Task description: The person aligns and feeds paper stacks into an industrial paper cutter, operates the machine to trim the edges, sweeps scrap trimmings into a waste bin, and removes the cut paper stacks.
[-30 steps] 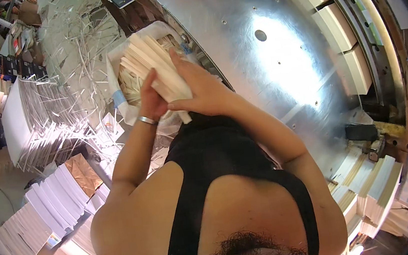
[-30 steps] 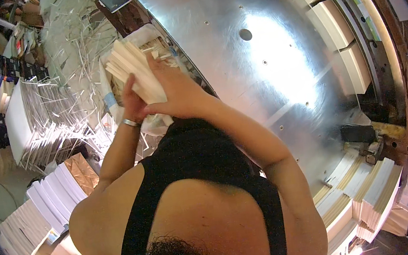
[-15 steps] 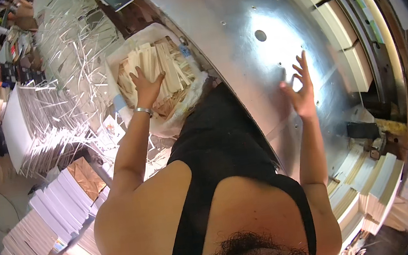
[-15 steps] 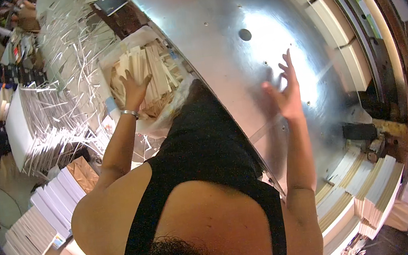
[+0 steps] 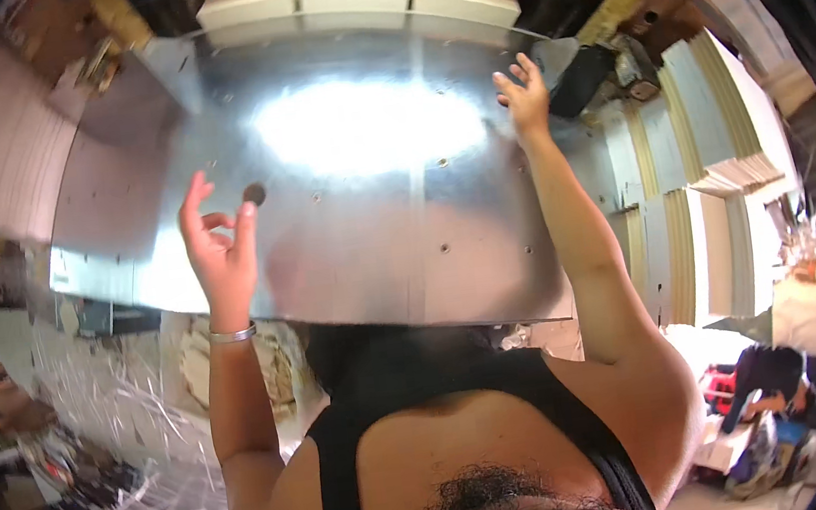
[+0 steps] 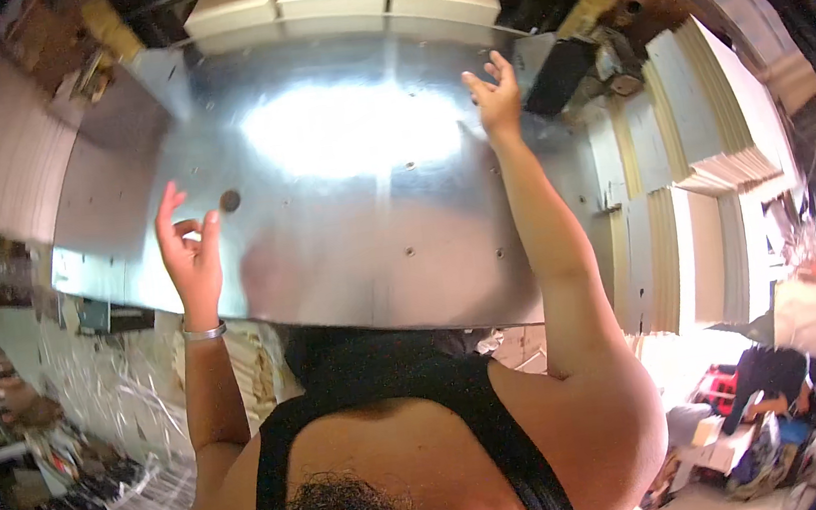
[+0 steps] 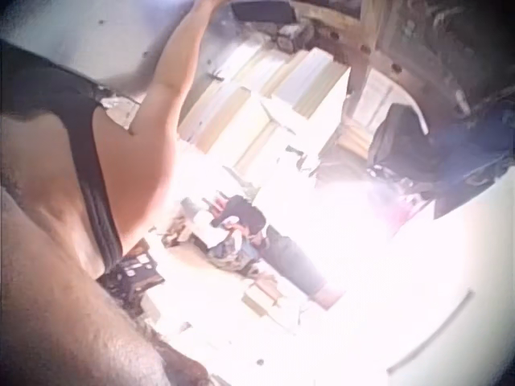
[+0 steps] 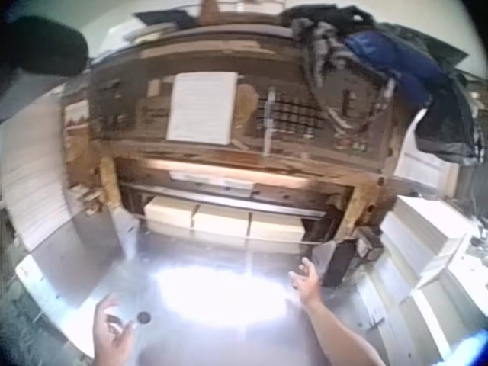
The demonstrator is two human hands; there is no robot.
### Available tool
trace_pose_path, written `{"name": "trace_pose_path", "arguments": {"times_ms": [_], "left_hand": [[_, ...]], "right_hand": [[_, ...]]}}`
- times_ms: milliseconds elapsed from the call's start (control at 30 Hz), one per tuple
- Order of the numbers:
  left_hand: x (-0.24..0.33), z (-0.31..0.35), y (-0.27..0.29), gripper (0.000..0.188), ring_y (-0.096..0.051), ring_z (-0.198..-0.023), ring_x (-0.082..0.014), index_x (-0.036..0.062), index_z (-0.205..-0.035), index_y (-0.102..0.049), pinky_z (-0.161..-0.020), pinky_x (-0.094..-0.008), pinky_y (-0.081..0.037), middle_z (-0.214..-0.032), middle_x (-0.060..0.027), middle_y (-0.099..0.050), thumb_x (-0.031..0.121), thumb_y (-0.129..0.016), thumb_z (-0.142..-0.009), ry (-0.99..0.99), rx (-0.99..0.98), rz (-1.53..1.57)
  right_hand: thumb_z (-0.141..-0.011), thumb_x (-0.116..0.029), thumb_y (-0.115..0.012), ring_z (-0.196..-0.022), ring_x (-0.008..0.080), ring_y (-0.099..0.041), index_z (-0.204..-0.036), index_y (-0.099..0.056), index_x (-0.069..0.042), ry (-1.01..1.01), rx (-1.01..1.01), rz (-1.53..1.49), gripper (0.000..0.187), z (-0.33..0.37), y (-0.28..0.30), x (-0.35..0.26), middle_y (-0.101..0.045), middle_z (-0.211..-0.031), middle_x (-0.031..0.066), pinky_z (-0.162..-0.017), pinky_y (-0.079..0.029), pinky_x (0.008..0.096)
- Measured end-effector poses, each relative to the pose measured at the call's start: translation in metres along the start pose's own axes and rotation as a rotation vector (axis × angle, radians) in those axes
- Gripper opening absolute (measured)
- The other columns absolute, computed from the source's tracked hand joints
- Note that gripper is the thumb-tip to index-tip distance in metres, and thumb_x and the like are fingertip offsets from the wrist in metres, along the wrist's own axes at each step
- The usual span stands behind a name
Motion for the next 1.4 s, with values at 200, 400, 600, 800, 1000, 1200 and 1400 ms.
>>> {"name": "trace_pose_path", "arguments": {"times_ms": [200,400,600,800,1000,1200,1400], "left_hand": [[0.054,-0.065,-0.217,0.073,-0.06,-0.082,-0.0082,0.0062,-0.156,-0.042,-0.068,-0.0248,-0.049,-0.139,-0.012,-0.06,0.023,-0.074,-0.093,0.179,-0.615,0.235],[0.013,-0.133,-0.395,0.082,-0.054,-0.067,-0.0077,0.0052,-0.16,-0.035,-0.056,-0.0225,-0.042,-0.122,-0.0091,-0.068,0.029,-0.074,-0.092,0.481,-0.804,0.259],[-0.081,-0.186,-0.471,0.081,-0.048,-0.059,-0.0085,0.0055,-0.159,-0.022,-0.046,-0.0228,-0.038,-0.088,-0.0046,-0.063,0.014,-0.07,-0.094,0.846,-0.84,0.44],[-0.06,-0.181,-0.501,0.019,-0.043,-0.055,-0.003,0.0101,-0.095,-0.057,-0.045,-0.017,-0.036,-0.072,0.0064,-0.052,0.026,-0.064,-0.102,0.823,-0.882,0.518],[-0.059,-0.188,-0.504,0.025,-0.05,-0.051,-0.0075,0.006,-0.107,-0.049,-0.042,-0.02,-0.047,-0.079,-0.0036,-0.061,0.02,-0.068,-0.098,0.888,-0.76,0.554],[-0.068,-0.176,-0.501,0.033,-0.056,-0.052,-0.0092,0.0033,-0.092,-0.055,-0.046,-0.0162,-0.055,-0.076,-0.0006,-0.062,0.033,-0.067,-0.099,0.996,-0.833,0.598],[-0.063,-0.148,-0.476,0.033,-0.059,-0.05,-0.0137,0.0089,-0.119,-0.044,-0.045,-0.0223,-0.055,-0.08,-0.0048,-0.061,0.022,-0.067,-0.099,1.136,-0.873,0.685]], "right_hand": [[-0.079,-0.026,-0.087,-0.105,0.0311,-0.071,-0.153,-0.041,-0.002,0.094,0.121,0.326,0.091,-0.033,-0.006,-0.006,-0.051,-0.147,0.0281,-0.093,-0.055,0.0398],[-0.076,-0.027,-0.086,-0.129,0.0437,-0.056,-0.153,-0.04,-0.001,0.209,0.277,0.451,0.093,-0.075,-0.002,-0.005,-0.055,-0.143,0.0279,-0.11,-0.045,0.0473],[-0.08,-0.009,-0.082,-0.078,0.0253,-0.074,-0.162,-0.027,-0.01,-0.158,0.24,0.149,0.098,-0.11,-0.013,0.014,-0.061,-0.14,0.0206,-0.051,-0.057,0.0371],[-0.083,-0.001,-0.077,-0.068,0.0206,-0.073,-0.164,-0.021,-0.012,-0.354,0.116,0.017,0.099,-0.131,-0.006,0.032,-0.071,-0.109,0.0201,-0.045,-0.056,0.0346],[-0.084,-0.002,-0.075,-0.07,0.0209,-0.074,-0.163,-0.02,-0.008,-0.296,0.106,0.074,0.097,-0.143,-0.013,0.028,-0.07,-0.117,0.0199,-0.045,-0.056,0.0334],[-0.084,-0.004,-0.077,-0.068,0.0186,-0.072,-0.148,-0.043,-0.004,-0.272,0.048,0.047,0.073,-0.141,-0.02,0.032,-0.071,-0.109,0.015,-0.044,-0.054,0.0313],[-0.083,-0.009,-0.081,-0.065,0.0148,-0.067,-0.137,-0.05,-0.004,-0.242,0.051,-0.051,0.062,-0.102,-0.011,0.026,-0.071,-0.102,0.0119,-0.044,-0.051,0.0299]]}}
Point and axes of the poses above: each hand's wrist, its own z-axis away from the middle knuckle, its own y-axis out of the back of the hand, x = y × z, the point moved 9 cm from there along -z, towards the middle knuckle
